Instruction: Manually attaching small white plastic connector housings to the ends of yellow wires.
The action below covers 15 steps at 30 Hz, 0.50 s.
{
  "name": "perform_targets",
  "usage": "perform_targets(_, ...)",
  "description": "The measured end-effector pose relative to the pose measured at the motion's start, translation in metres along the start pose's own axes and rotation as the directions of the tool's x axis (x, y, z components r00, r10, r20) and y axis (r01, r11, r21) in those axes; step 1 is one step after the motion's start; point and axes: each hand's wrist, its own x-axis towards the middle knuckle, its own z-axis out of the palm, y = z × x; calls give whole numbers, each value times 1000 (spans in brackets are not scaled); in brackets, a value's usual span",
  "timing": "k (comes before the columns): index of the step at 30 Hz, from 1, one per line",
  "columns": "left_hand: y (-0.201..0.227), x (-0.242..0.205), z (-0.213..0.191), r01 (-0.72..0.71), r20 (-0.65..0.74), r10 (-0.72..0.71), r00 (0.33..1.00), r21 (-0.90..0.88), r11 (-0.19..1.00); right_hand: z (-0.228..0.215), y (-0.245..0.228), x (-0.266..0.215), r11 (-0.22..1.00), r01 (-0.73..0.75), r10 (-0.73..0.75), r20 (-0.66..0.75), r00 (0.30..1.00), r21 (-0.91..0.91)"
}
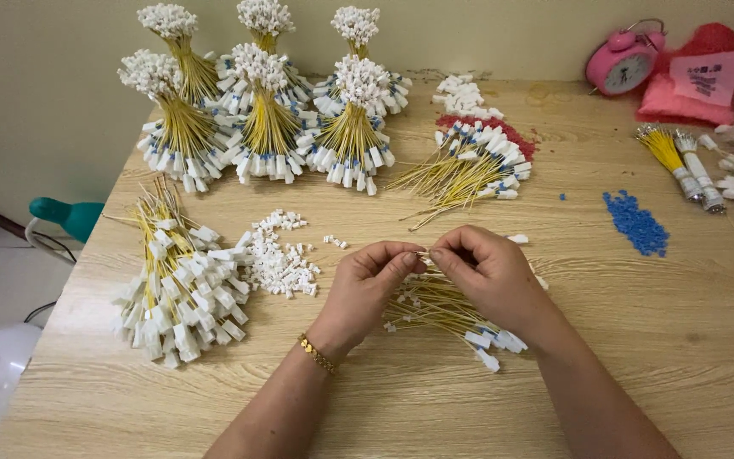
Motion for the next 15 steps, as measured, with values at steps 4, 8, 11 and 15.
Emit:
perform_targets(4,0,0,3,18,-36,-16,999,66,998,0,0,0,1000,2,-2,-3,1000,5)
perform_targets(8,8,-5,11,-4,-96,17,995,128,992,0,-6,-1,999,-46,46,-1,999,17)
perform_targets(11,6,-7,12,-74,-121,106,987,246,967,1,-12,-2,999,-47,47,8,999,-17)
perform_targets(15,-1,-7,8,-116,-146,178,973,355,928,4,4,-2,999,11,-13,42,999,33)
